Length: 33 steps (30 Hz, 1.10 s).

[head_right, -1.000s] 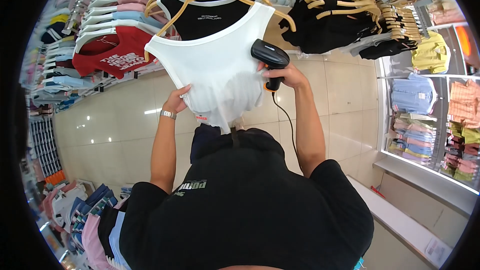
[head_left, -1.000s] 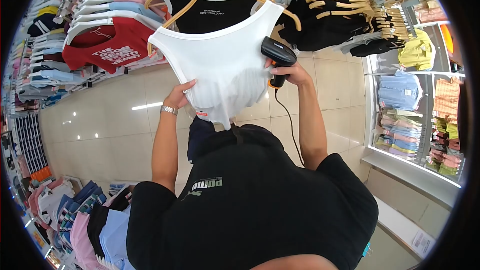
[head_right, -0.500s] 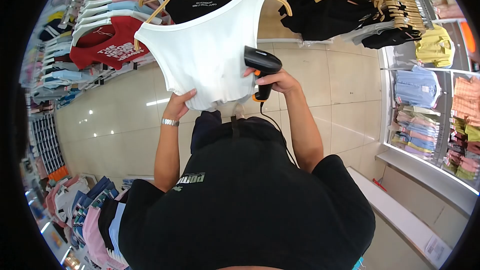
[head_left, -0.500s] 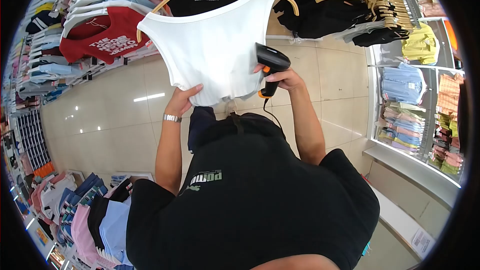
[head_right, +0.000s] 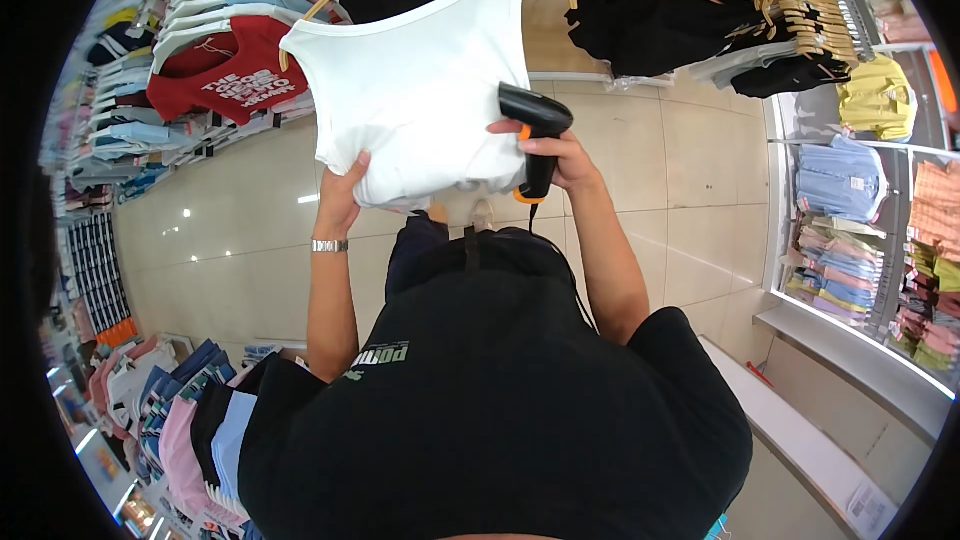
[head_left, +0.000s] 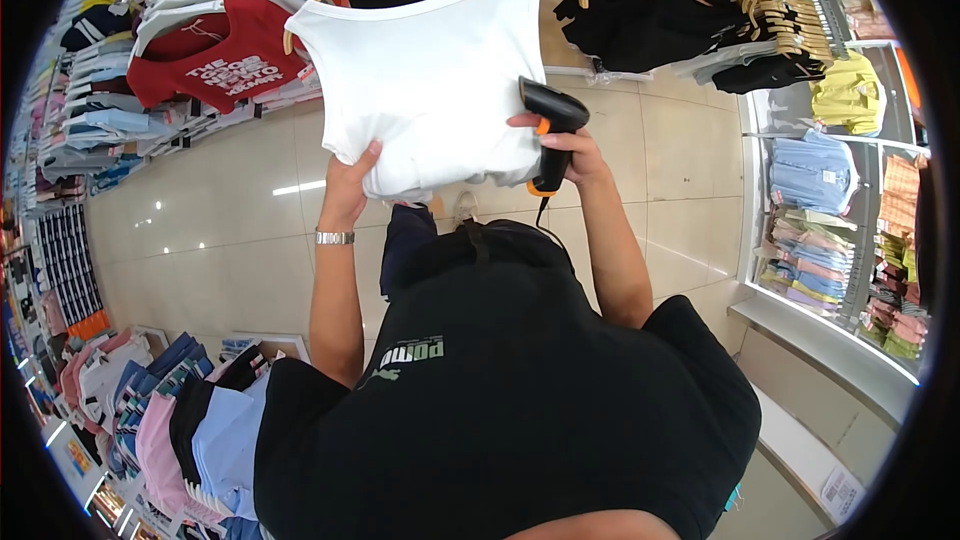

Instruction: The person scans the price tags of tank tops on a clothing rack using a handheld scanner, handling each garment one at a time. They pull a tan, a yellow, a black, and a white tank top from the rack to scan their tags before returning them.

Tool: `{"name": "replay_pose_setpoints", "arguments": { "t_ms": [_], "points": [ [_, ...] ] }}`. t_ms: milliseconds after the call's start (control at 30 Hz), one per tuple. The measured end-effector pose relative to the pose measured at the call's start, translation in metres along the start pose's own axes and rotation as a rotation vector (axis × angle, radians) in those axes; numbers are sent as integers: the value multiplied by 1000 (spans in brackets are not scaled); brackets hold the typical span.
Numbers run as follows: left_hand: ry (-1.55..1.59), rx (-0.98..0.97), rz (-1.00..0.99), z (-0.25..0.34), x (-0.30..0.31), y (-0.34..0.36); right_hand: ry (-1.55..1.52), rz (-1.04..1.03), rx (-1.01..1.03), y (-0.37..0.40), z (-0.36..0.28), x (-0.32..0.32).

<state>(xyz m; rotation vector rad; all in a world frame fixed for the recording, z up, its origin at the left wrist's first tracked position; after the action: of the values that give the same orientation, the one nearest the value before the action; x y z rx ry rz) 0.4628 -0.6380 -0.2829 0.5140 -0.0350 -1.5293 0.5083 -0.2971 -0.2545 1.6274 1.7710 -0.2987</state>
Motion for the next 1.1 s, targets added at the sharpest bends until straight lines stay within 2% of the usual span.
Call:
{"name": "replay_pose_setpoints", "arguments": {
  "t_ms": [167, 267, 400, 600, 700, 900, 1100],
  "points": [
    [8, -2, 38, 9, -1, 6, 25, 58, 84, 1, 1, 10],
    [55, 60, 2, 13, -2, 7, -65, 146, 93, 1, 1, 7],
    [130, 45, 7, 14, -5, 4, -123, 233, 132, -1, 3, 8],
    [158, 10, 58, 17, -8, 4, -152, 256, 97, -3, 6, 5],
    [175, 1, 99, 16, -8, 6, -147, 351, 105, -8, 10, 7],
    [239, 21, 93, 10, -7, 4, -165, 326, 37, -6, 0, -11],
    [252, 47, 21, 8, -23, 14, -119, 257, 55, -12, 2, -8]
  ]
}}
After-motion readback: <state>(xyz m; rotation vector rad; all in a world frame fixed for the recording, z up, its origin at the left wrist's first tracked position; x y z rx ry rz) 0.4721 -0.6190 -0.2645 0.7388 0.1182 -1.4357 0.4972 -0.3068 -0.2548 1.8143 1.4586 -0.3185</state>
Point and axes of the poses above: each hand's wrist, its own y-axis away from the middle knuckle, its own x-axis out of the back of the hand, z = x × y, the point moved 3 cm from there along -y, towards the middle knuckle, and after that the axes turned 10 degrees about z, right-handed, at the moved point
